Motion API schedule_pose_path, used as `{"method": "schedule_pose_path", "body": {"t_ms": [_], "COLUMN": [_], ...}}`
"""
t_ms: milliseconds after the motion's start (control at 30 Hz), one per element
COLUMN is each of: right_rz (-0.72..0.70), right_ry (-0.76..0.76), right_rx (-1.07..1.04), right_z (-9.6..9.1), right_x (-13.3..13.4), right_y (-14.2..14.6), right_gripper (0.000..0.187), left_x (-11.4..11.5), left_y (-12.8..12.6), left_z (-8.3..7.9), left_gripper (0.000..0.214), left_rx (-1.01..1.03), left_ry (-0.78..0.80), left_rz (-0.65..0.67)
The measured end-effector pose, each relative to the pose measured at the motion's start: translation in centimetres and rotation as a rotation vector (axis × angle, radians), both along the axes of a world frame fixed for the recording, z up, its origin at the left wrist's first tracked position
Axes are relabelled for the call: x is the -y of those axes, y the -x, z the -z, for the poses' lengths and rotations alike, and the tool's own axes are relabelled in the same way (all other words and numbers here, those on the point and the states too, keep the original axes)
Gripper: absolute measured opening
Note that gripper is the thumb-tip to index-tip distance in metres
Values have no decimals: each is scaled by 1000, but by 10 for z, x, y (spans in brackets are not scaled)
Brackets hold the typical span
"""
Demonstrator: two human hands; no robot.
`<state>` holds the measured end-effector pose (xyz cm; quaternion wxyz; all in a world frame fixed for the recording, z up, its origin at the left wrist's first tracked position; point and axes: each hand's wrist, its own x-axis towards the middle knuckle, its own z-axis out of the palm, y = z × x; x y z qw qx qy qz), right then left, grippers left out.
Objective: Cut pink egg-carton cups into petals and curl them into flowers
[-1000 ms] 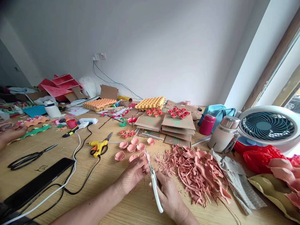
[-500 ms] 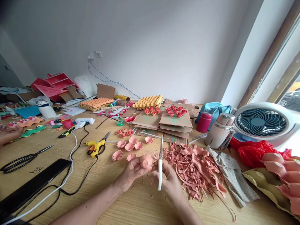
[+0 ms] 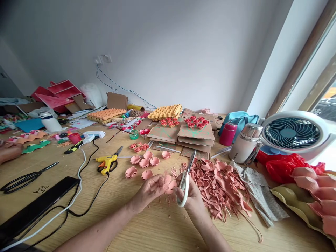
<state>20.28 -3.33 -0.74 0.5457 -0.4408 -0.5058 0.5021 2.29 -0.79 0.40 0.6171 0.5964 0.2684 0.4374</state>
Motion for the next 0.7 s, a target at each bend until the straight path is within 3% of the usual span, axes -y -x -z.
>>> {"method": "schedule_pose_path", "body": {"t_ms": [233, 333, 433, 700], "right_rz": [-3, -5, -20, -231], "right_ry": [-33, -49, -34, 111], "right_rx": [6, 33, 51, -88], "right_z": [3, 4, 4, 5], "right_x": [-2, -3, -4, -7], "right_y": [-3, -4, -8, -15], "right_gripper": [45, 40, 39, 47], "left_x": [-3, -4, -5, -18], "left_y": [6, 6, 6, 13], "left_z": [4, 0, -6, -5], "left_gripper": [28, 27, 27, 28], "left_rx": [-32, -31, 18, 44], "left_ry": [-12, -22, -15, -61], "left_rz": [-80, -88, -186, -411]}}
